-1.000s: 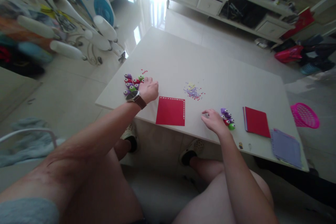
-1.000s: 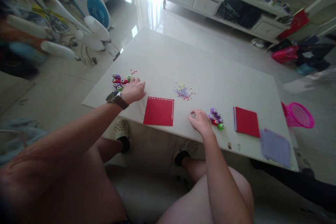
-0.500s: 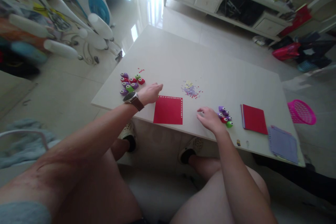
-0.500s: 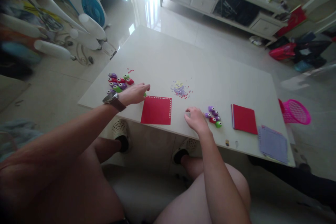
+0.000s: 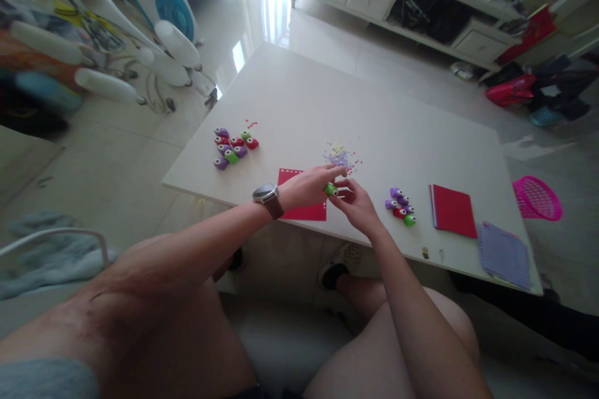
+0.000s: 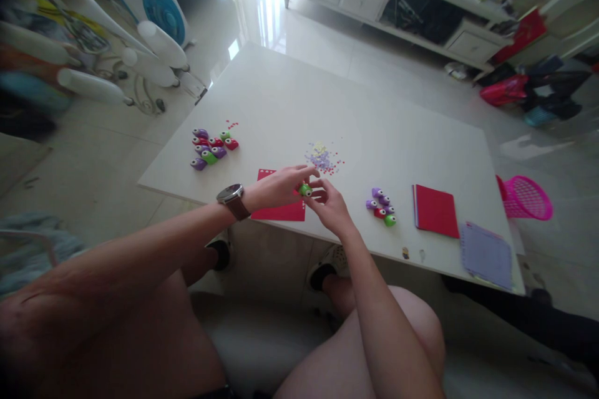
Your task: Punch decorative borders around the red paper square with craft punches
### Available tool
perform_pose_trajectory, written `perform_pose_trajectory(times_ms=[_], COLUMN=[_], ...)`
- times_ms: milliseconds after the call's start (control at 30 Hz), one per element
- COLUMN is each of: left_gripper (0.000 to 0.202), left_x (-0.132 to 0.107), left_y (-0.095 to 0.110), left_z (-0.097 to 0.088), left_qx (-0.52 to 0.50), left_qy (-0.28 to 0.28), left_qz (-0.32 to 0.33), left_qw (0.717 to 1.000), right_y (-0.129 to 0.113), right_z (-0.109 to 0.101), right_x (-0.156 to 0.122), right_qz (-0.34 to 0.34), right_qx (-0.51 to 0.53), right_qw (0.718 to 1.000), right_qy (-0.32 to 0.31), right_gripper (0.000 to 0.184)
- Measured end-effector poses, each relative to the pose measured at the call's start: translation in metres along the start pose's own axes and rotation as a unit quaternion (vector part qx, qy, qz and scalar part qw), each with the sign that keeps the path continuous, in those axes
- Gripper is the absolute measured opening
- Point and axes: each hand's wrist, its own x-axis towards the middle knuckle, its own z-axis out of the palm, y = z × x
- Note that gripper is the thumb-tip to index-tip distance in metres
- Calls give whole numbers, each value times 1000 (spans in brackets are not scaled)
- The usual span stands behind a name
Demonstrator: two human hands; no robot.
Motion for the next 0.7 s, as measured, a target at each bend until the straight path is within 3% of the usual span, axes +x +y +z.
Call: perform_pose_trajectory(times_ms=[133,233,333,467,700], left_gripper=[38,41,56,82,63], left_x=[-3,-8,-16,-28,-34], left_y=[-4,-11,-15,-11,-2], left_z=[10,19,31,44,43], left_qx=[-11,22,102,201,234], left_qy=[10,-5,-62,-147,-179], left_qz=[6,-28,-47,-49,-36], left_qw=[1000,999,992,967,955], right_y=[0,-4,-6,-4,-4], right_z=[-2,-4,-8,-11,-11], right_x=[-1,-3,-4,-4,-2], right_qz=[-10,-20,-17,3,25], right_qx=[-10,-85,-156,-188,-229], right_qw=[1000,995,984,979,972], right_qy=[13,50,84,77,53], right_gripper=[45,35,28,20,11])
